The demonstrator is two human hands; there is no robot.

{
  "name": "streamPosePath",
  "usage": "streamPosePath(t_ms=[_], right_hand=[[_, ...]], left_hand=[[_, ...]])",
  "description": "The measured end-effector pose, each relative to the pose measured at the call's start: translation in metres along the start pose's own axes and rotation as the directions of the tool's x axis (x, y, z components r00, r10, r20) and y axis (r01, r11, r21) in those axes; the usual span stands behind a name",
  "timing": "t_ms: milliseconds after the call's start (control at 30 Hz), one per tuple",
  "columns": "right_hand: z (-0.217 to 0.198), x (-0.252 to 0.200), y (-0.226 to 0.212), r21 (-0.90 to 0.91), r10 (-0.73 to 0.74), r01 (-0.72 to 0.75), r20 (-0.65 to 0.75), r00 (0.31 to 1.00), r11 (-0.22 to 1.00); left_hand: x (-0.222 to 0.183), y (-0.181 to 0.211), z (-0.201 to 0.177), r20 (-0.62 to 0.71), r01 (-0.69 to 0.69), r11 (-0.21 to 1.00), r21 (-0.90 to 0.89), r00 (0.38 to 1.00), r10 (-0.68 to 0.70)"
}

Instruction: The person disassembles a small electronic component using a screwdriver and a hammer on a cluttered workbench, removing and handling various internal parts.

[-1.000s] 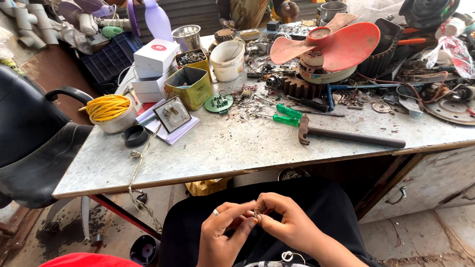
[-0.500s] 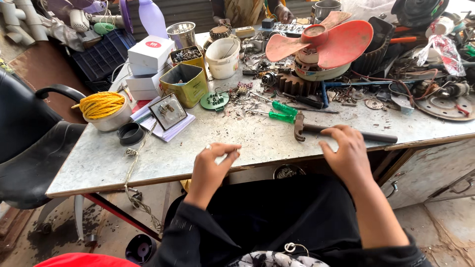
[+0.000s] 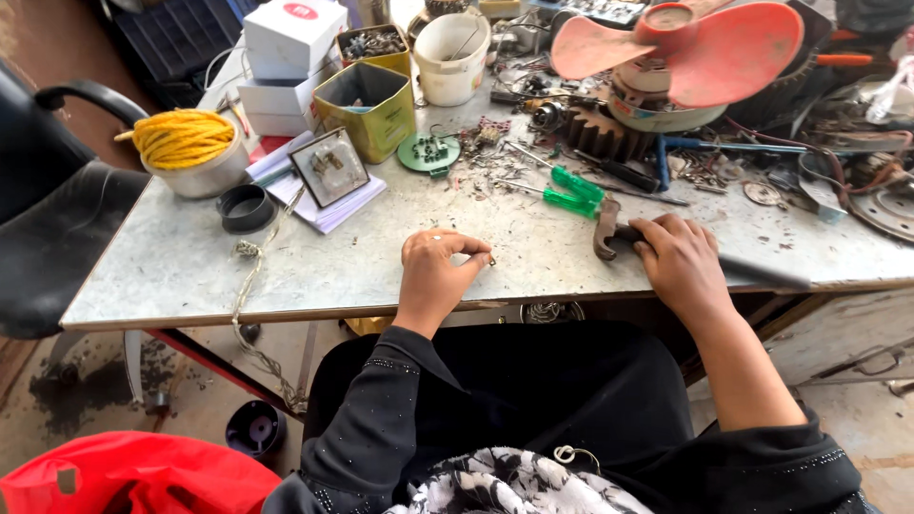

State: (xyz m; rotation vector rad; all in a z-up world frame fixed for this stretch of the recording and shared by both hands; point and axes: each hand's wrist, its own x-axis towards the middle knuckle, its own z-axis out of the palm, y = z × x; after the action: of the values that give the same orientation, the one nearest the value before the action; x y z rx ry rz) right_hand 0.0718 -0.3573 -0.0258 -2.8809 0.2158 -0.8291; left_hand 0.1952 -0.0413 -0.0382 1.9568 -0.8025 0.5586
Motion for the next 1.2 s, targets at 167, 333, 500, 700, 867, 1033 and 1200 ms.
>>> streamPosePath(t_ms=[167,333,500,700,867,1033,1200], right_hand=[[-0.017,-0.005,-0.029,0.034,-0.032,0.033,-0.050,0.998,0.999],[-0.035,-0.018,-0.067,0.353,0.106,-0.095,-0.012,0.994,0.931],[-0.049,-0.015,-0.091,0.464,0.121,-0.120,0.028,0.992,0.878],[-0.037,-0.015,-0.091,0.313,0.123,-0.188,0.215,0.969,0.931],[-0.024,-0.020,-0.088,0.446,0.037,-0.162,0.276,0.960,0.880],[-0.023,-0.017,-0.100,0.540,0.036,-0.174,0.257,0.966,0.824],[-0.024,-0.015,-0.120,0.647,0.212,-0.339,0.268,0.940,0.684]], left_hand=[[0.005,0.002,-0.003,0.093,0.110,0.994,0.004,0.990,-0.110],[0.003,-0.002,-0.003,0.098,0.079,0.996,-0.041,0.992,-0.075],[0.006,0.005,-0.007,0.101,0.065,0.998,-0.002,0.993,-0.065],[0.007,0.010,-0.010,0.152,0.114,0.993,-0.003,0.982,-0.112],[0.004,0.007,-0.005,0.051,0.047,0.997,0.063,0.997,-0.050],[0.003,0.005,-0.005,0.080,0.082,0.995,0.056,0.993,-0.086],[0.001,0.000,-0.004,0.071,0.053,0.998,0.043,0.996,-0.056]])
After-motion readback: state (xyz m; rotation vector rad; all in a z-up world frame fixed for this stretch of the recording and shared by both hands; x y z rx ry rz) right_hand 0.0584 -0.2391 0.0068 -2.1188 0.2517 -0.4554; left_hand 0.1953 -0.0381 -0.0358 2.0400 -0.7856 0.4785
